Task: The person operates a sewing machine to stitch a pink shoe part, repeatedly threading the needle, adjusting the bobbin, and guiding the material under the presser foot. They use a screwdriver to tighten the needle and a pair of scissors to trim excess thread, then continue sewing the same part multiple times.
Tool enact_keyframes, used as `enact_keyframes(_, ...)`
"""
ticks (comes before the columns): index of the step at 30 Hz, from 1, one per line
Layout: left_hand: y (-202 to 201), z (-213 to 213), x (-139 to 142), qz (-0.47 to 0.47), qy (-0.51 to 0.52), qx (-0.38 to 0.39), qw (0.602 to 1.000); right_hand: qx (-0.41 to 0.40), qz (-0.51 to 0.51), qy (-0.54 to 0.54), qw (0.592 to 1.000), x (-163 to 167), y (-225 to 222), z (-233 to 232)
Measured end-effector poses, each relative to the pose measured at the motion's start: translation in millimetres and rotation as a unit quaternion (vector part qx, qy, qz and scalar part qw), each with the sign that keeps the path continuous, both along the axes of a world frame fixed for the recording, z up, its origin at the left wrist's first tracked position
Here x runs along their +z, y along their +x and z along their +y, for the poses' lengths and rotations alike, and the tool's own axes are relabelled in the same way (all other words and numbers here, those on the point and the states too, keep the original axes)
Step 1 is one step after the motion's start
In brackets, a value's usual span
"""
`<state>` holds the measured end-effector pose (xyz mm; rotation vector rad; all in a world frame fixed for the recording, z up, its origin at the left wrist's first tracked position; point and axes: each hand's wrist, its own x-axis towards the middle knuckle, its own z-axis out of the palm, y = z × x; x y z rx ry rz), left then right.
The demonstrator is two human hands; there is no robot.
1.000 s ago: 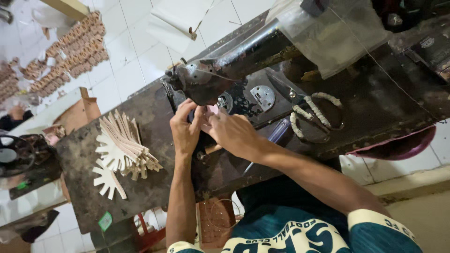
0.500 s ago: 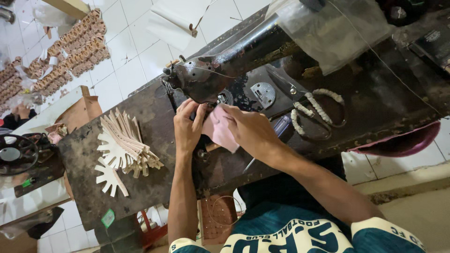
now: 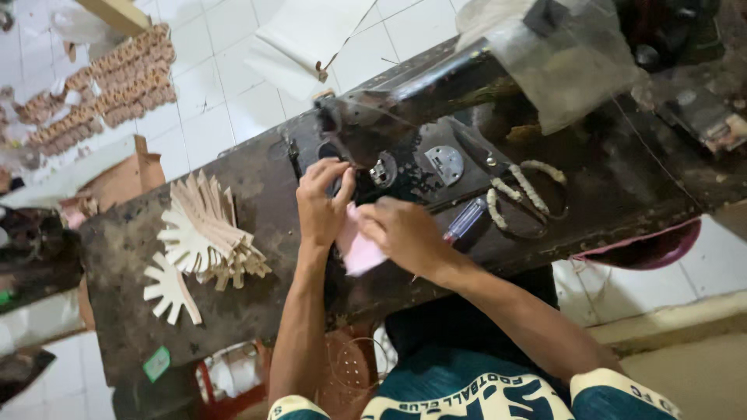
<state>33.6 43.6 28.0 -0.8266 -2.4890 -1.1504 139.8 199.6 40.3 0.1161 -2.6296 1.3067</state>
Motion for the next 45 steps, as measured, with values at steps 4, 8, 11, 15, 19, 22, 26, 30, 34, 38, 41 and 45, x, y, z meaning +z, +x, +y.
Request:
enact_keyframes(4,-3.0,-9.2,1.0,0.120,-0.028,0.027,0.992,-0.069,-0.095,-0.007,0.993,30.2,17.2,36.3)
enact_keyframes(8,-14.4,-16.9,0.3,0.090,-0.001,-0.032,0.995,-0.103,0.083,0.136,0.982,36.2,5.2,70.1)
enact_keyframes(11,-20.5,-18.3,-4.8,0.071,0.044,-0.065,0.994,-0.109,0.068,0.189,0.973,17.7,-29.8,64.3)
enact_keyframes(15,-23.5,-24.1,-11.6,0.015,0.075,-0.076,0.994,0.029,0.018,0.293,0.956,3.0,-72.5,55.3)
enact_keyframes(19,-28.0,-30.3,-11.1,-0.008,0.103,-0.083,0.991,0.188,0.031,0.225,0.956,21.1,-67.3,66.0)
enact_keyframes(22,-29.8,-32.6,-9.6,-0.013,0.126,-0.090,0.988,0.162,0.017,0.271,0.949,34.4,-63.9,64.2)
enact_keyframes(26,-32.2,-36.8,-10.9,-0.033,0.160,-0.096,0.982,0.100,-0.057,0.264,0.957,31.7,-74.0,40.4)
enact_keyframes(30,-36.5,-44.3,-13.5,-0.043,0.187,-0.109,0.975,0.109,-0.024,0.329,0.938,40.4,-66.6,46.2)
enact_keyframes(34,-39.6,-48.6,-16.0,-0.081,0.212,-0.119,0.967,-0.095,-0.140,0.524,0.835,55.0,-51.3,59.3)
enact_keyframes(38,-41.9,-49.2,-18.3,-0.111,0.229,-0.117,0.960,-0.097,-0.043,0.467,0.878,69.8,-33.4,54.9)
enact_keyframes(41,-41.9,-49.9,-18.9,-0.089,0.257,-0.119,0.955,-0.118,0.017,0.475,0.872,74.9,-11.8,44.1)
enact_keyframes(45,-40.4,-51.3,-18.0,-0.119,0.256,-0.116,0.952,-0.181,0.075,0.580,0.791,84.8,16.4,30.9)
